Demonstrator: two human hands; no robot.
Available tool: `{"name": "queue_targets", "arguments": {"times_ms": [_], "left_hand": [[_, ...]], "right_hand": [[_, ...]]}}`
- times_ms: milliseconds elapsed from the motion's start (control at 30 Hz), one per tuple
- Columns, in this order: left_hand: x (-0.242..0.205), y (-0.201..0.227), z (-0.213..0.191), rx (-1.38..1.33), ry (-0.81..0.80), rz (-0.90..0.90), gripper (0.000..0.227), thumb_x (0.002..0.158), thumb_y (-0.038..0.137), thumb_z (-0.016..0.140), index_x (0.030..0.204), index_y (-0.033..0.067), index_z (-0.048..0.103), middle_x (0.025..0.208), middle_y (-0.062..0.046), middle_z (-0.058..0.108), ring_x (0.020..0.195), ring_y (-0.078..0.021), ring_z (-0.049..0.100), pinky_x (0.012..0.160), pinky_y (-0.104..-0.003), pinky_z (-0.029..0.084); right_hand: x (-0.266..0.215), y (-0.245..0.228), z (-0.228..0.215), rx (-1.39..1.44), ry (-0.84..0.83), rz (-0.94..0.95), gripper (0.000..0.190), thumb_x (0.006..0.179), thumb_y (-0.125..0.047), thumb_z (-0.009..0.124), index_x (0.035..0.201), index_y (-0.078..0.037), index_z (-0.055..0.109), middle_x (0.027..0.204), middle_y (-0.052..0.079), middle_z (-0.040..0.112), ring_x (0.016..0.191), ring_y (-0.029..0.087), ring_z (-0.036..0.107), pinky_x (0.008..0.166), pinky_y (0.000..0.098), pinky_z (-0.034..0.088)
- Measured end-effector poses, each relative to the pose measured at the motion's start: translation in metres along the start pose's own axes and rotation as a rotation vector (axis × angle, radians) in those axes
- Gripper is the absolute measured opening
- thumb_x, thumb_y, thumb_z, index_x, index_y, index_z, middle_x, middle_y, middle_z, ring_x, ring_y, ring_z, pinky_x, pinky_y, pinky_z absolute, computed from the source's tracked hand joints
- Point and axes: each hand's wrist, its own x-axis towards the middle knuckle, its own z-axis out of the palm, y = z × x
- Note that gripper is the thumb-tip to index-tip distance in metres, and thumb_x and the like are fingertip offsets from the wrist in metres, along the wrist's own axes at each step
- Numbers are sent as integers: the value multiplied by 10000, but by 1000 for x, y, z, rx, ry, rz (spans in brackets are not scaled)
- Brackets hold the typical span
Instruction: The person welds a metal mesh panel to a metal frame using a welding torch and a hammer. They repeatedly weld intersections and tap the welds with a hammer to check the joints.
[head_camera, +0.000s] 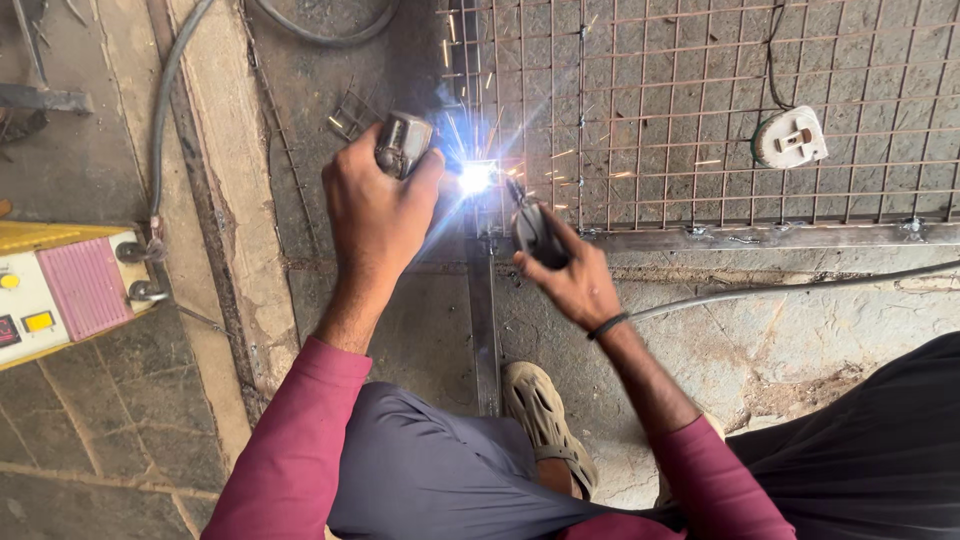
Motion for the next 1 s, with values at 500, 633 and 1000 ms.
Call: {"name": "queue_targets", "arguments": {"times_ms": [500,633,1000], "left_hand": [[0,0,-1,-41,-23,-34,172,859,193,730,838,30,679,721,-82,740,663,-240,734,652,-394,545],[1,3,-2,-40,-7,-49,173,853,192,727,847,25,686,712,-88,719,646,-231,722,633,-394,535],[1,-3,-4,-20,13,-19,184,857,192,736,850,15,686,737,-102,712,664,-236,712,651,-396,539]], "right_hand": [[-11,-1,11,-62,87,-60,996,805,-624,686,1580,-87,365,1365,282,626,1230,385,663,1035,528,540],[-9,0,10,-69,70,-55,984,813,-628,681,1579,-92,374,1360,289,623,1229,392,657,1028,540,538],[-10,8,11,-19,93,-31,1055,772,-705,636,1601,-125,336,1431,305,550,1239,417,654,976,605,555]]}}
